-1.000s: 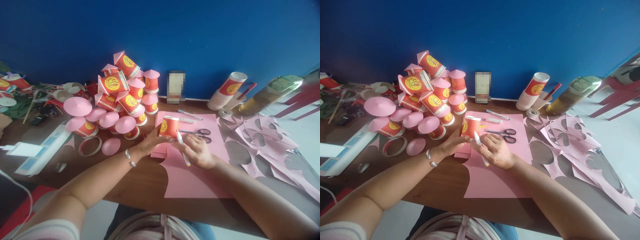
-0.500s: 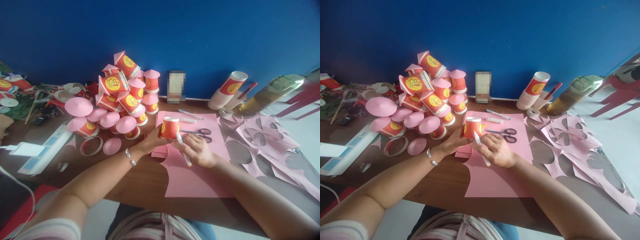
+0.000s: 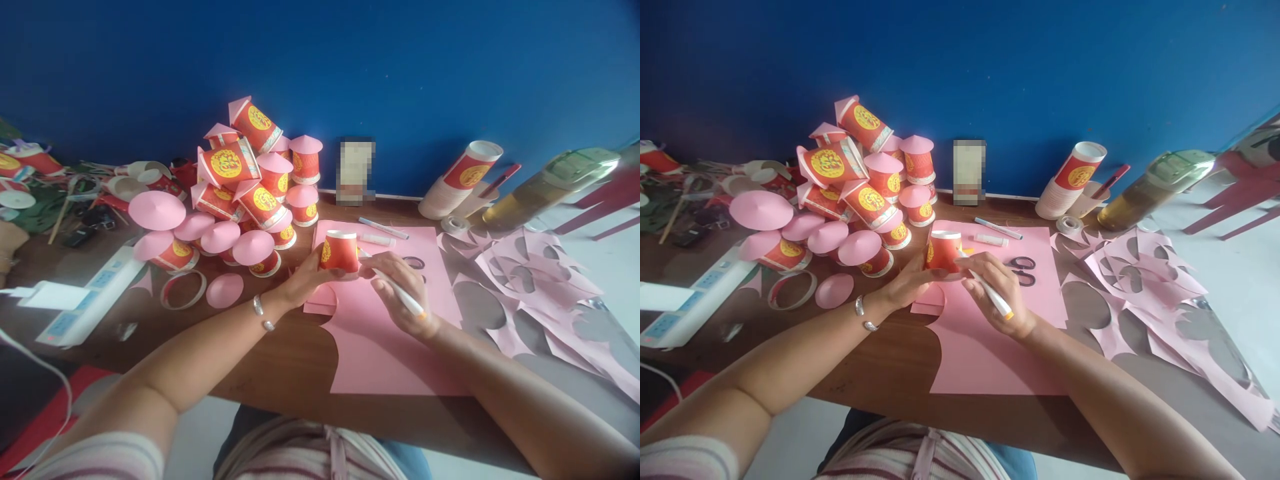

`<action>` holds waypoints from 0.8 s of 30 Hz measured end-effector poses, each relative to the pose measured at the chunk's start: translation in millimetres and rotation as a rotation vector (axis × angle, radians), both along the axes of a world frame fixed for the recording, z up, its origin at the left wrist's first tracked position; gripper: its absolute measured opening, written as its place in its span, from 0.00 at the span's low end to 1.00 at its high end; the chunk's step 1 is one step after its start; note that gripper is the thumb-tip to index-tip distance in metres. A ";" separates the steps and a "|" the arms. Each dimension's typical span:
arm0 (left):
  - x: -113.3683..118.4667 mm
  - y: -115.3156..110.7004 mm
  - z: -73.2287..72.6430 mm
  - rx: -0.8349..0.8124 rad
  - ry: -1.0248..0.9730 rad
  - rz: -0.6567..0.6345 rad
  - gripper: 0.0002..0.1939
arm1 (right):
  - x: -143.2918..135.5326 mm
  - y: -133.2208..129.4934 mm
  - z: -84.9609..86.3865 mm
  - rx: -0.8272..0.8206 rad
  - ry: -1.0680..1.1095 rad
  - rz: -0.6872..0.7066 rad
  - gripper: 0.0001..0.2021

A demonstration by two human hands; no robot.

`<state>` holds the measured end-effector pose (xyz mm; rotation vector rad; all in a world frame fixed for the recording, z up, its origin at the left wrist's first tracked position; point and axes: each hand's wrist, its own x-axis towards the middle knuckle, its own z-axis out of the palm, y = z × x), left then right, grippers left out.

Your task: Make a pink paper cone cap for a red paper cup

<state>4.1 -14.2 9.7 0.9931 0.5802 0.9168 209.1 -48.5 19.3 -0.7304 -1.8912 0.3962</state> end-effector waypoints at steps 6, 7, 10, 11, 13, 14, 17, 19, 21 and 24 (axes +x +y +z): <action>-2.1 1.9 0.0 0.076 0.098 -0.061 0.24 | 0.3 1.2 -7.3 0.003 -0.049 -0.017 0.14; -2.5 2.1 0.3 0.082 0.107 -0.063 0.24 | 0.7 1.6 -7.7 0.000 -0.055 -0.011 0.14; -4.1 1.9 -0.5 0.100 0.127 -0.086 0.23 | 0.8 2.8 -8.1 0.009 -0.063 0.010 0.14; -5.0 1.8 -2.2 0.093 0.125 -0.094 0.23 | 0.4 3.0 -8.2 0.015 -0.065 0.018 0.14; -7.2 1.6 -7.8 0.041 0.115 -0.101 0.24 | -0.5 3.1 -7.9 0.025 -0.066 0.032 0.14; -8.3 1.6 -11.4 0.003 0.115 -0.092 0.25 | -0.8 2.9 -7.5 0.028 -0.063 0.031 0.14; -10.7 2.4 -20.7 -0.084 0.137 -0.011 0.30 | -0.3 1.9 -4.7 0.037 -0.040 0.007 0.14; -10.6 3.4 -22.7 -0.100 0.113 0.019 0.31 | 0.6 0.5 -1.6 0.054 -0.038 0.003 0.13; -9.6 4.4 -21.4 -0.088 0.056 0.004 0.30 | 0.8 -1.5 1.5 0.079 -0.064 0.031 0.12; -8.0 5.3 -18.2 -0.038 0.027 0.019 0.26 | -2.2 -5.2 3.9 0.110 -0.108 0.057 0.09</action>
